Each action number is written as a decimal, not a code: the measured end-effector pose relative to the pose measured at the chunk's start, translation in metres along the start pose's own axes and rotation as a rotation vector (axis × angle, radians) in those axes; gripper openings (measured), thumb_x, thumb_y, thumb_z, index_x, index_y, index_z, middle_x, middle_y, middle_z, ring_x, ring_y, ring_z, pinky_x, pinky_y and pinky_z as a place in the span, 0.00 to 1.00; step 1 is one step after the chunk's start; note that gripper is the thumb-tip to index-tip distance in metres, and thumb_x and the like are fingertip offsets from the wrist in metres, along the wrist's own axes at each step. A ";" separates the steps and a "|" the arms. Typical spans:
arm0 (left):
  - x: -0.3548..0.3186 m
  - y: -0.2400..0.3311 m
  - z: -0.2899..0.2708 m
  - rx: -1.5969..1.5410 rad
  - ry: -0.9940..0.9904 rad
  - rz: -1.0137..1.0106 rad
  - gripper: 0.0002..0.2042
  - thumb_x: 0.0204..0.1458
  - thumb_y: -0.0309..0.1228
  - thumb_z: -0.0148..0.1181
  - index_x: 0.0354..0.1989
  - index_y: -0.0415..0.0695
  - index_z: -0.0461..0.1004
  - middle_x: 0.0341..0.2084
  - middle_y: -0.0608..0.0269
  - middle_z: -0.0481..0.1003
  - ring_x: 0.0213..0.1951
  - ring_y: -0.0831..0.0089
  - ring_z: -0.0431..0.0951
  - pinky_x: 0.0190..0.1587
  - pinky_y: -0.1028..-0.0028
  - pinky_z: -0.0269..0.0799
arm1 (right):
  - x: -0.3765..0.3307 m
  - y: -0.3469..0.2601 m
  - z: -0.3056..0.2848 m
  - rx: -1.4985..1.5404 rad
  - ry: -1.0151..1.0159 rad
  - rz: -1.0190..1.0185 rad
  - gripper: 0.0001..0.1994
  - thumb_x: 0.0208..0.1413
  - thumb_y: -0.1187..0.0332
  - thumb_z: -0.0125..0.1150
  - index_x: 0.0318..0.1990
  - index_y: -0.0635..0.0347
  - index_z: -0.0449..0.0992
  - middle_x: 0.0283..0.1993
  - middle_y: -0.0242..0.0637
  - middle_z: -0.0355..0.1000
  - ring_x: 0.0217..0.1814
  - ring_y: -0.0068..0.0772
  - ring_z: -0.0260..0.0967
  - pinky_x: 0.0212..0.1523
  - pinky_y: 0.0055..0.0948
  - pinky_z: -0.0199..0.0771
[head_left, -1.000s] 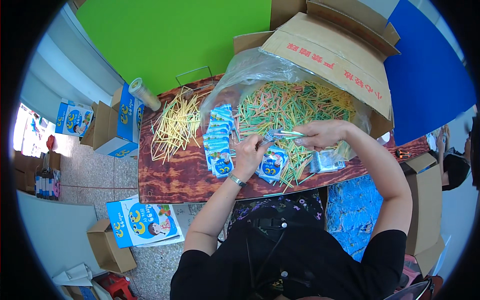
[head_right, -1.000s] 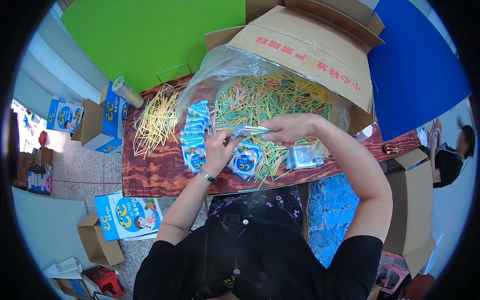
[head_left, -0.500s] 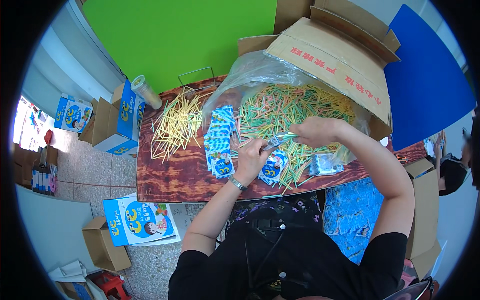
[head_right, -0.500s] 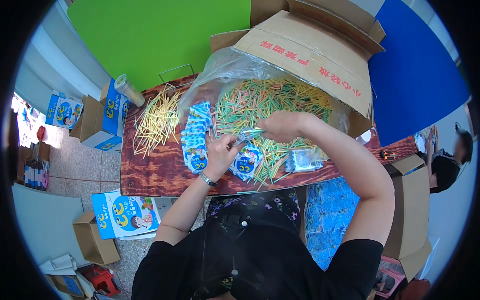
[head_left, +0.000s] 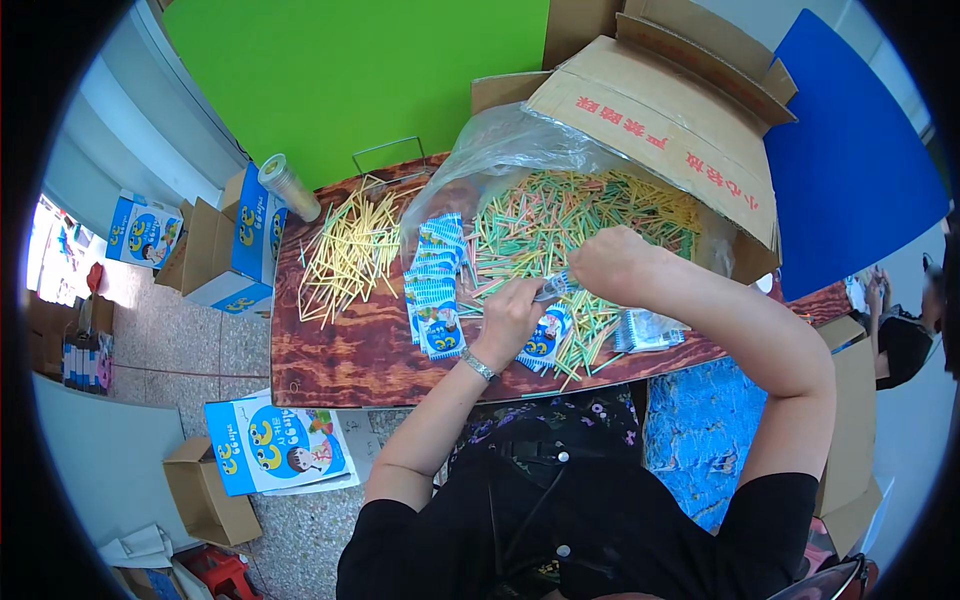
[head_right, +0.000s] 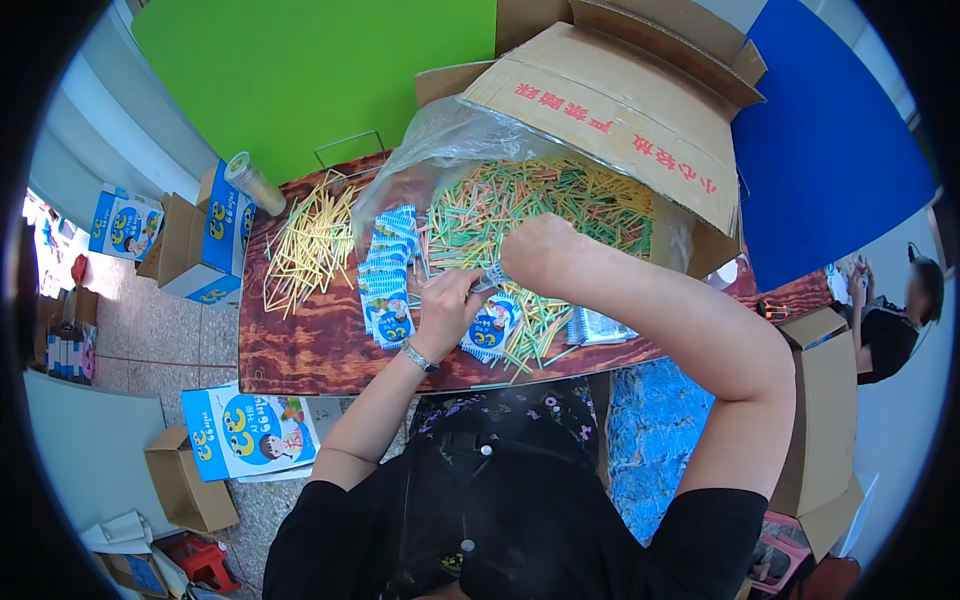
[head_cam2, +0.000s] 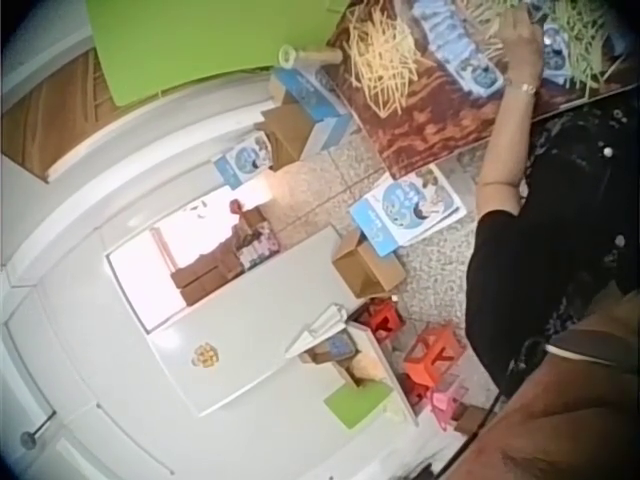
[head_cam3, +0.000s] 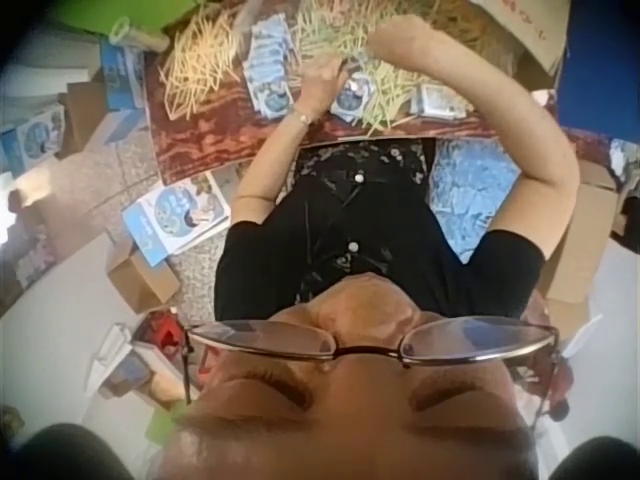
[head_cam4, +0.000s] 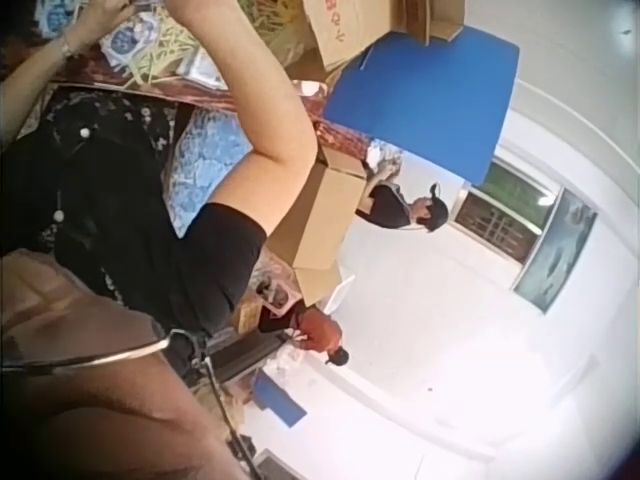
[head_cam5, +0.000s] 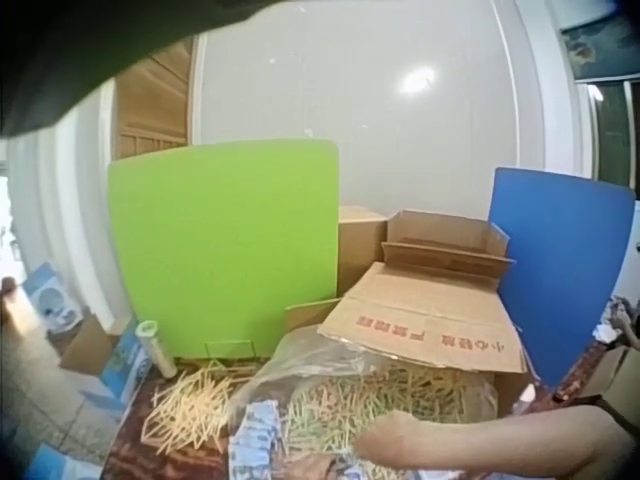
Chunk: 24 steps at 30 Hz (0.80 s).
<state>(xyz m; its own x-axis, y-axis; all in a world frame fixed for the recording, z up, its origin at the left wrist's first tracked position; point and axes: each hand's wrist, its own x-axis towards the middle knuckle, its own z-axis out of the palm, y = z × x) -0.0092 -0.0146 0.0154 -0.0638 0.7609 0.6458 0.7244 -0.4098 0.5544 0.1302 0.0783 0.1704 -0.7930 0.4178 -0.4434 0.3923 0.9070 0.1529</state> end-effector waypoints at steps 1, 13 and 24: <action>0.002 0.001 0.001 -0.024 -0.004 -0.004 0.11 0.42 0.26 0.69 0.34 0.39 0.76 0.23 0.57 0.75 0.26 0.61 0.77 0.30 0.66 0.71 | -0.002 0.000 -0.004 -0.025 0.003 -0.002 0.08 0.53 0.70 0.53 0.33 0.64 0.78 0.30 0.46 0.77 0.35 0.46 0.78 0.34 0.42 0.78; 0.007 -0.004 0.018 -0.447 0.012 -0.301 0.10 0.46 0.25 0.68 0.36 0.38 0.78 0.25 0.61 0.79 0.24 0.76 0.78 0.26 0.76 0.71 | -0.039 0.047 -0.006 0.246 0.416 0.014 0.18 0.49 0.74 0.57 0.50 0.61 0.70 0.44 0.49 0.73 0.42 0.53 0.74 0.41 0.43 0.77; 0.002 -0.004 -0.006 -0.471 -0.009 -0.256 0.19 0.45 0.23 0.68 0.48 0.37 0.75 0.34 0.55 0.79 0.30 0.72 0.81 0.34 0.73 0.80 | -0.012 0.003 0.062 0.757 0.907 -0.066 0.09 0.49 0.74 0.64 0.39 0.60 0.77 0.33 0.42 0.75 0.34 0.42 0.75 0.34 0.36 0.74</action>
<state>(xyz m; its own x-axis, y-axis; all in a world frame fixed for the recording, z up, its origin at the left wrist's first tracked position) -0.0161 -0.0144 0.0181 -0.1908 0.8696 0.4554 0.2997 -0.3902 0.8706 0.1695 0.0730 0.1217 -0.7432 0.5326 0.4049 0.2725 0.7938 -0.5438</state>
